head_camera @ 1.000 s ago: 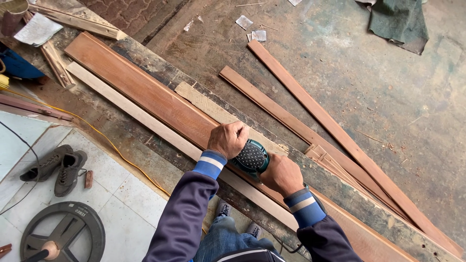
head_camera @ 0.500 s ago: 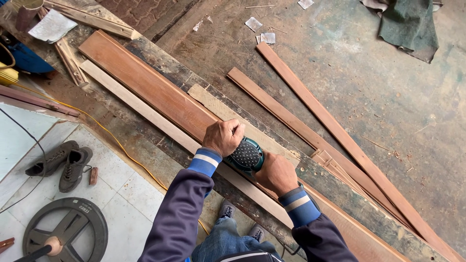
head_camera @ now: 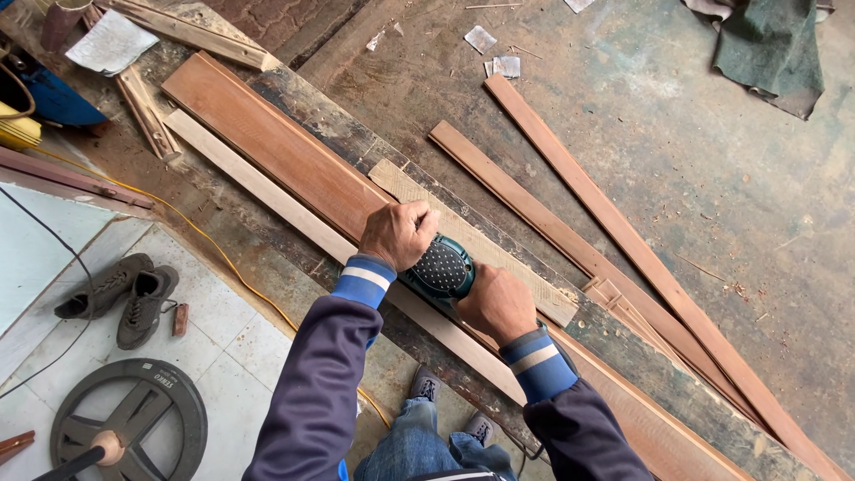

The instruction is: Sanding several pieces of wood with an electric orbital sander.

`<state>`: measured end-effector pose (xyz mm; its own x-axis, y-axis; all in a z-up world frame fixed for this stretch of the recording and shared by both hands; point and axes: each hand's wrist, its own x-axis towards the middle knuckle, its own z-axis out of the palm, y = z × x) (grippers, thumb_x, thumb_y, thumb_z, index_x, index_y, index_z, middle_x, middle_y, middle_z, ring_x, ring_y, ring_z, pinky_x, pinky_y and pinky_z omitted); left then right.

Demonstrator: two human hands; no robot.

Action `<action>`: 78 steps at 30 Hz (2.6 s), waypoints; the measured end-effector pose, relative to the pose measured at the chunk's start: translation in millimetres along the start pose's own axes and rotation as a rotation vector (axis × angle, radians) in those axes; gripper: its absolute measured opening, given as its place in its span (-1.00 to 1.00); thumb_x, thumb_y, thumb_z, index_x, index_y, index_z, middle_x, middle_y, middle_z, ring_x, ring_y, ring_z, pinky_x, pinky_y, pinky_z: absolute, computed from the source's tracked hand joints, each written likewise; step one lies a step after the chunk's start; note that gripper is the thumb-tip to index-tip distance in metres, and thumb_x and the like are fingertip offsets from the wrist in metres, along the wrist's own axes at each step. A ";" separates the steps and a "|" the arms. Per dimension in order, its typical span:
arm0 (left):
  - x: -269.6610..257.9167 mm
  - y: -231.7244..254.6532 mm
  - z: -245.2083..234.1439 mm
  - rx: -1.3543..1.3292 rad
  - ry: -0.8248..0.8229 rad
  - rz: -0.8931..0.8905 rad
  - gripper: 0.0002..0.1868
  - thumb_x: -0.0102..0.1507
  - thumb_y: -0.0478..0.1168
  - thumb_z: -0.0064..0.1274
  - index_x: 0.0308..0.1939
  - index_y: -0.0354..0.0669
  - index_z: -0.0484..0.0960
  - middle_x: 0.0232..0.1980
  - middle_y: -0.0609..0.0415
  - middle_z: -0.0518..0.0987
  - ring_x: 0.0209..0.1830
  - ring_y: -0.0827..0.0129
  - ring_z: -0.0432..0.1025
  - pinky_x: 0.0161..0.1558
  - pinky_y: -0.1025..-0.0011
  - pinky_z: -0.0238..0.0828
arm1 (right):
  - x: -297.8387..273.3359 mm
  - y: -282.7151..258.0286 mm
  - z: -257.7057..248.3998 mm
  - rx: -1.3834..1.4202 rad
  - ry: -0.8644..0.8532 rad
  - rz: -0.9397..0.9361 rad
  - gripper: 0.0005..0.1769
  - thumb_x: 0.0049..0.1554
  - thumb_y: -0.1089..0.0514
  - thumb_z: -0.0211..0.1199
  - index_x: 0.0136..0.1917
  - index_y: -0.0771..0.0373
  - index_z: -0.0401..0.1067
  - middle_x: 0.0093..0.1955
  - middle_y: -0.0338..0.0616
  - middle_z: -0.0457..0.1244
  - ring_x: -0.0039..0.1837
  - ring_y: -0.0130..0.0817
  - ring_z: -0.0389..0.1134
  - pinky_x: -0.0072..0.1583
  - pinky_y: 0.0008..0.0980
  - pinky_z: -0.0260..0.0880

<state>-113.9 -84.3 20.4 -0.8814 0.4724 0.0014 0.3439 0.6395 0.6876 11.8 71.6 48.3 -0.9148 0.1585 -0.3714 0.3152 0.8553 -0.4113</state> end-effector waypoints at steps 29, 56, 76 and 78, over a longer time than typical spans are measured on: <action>-5.3 32.0 32.2 -0.016 0.014 0.000 -0.64 0.34 0.00 -0.11 -0.37 -0.12 0.63 -0.36 -0.17 0.66 -0.34 -0.09 0.57 -0.23 0.06 0.50 | -16.3 37.7 -15.0 -0.016 -0.045 0.017 -0.55 -0.09 -0.01 0.37 0.08 0.13 0.55 -0.24 0.12 0.41 -0.20 0.03 0.49 -0.08 -0.07 0.53; -160.9 270.1 339.7 -0.048 -0.117 0.046 -0.58 0.41 0.00 -0.28 -0.51 -0.02 0.41 -0.67 0.11 0.39 -0.75 0.37 0.28 -0.66 0.27 0.35 | -257.5 388.0 -18.0 -0.054 -0.138 0.158 -0.24 -0.08 -0.15 0.42 0.36 0.07 0.41 -0.17 -0.06 0.45 -0.20 -0.22 0.54 -0.08 -0.24 0.60; -279.6 429.1 492.2 -0.210 -0.182 0.159 -0.61 0.43 -0.04 -0.24 -0.35 -0.17 0.54 -0.62 -0.04 0.48 -0.71 0.32 0.35 -0.63 0.28 0.29 | -407.1 601.9 -8.9 -0.072 -0.362 0.551 -0.51 -0.13 -0.19 0.50 -0.03 0.13 0.63 -0.17 -0.12 0.55 -0.09 -0.26 0.56 0.09 -0.25 0.61; -283.8 443.0 491.8 -0.215 -0.205 0.163 -0.59 0.42 -0.01 -0.21 -0.35 -0.18 0.55 -0.61 -0.06 0.49 -0.70 0.30 0.37 -0.62 0.26 0.30 | -418.9 626.3 -0.2 -0.085 -0.334 0.551 -0.51 -0.14 -0.19 0.52 -0.03 0.12 0.63 -0.16 -0.10 0.53 -0.07 -0.24 0.57 0.11 -0.22 0.59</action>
<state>447.9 363.2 -32.6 -0.7294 0.6840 -0.0076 0.3792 0.4136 0.8277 592.4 541.0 -53.5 -0.4926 0.4348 -0.7538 0.6820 0.7309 -0.0241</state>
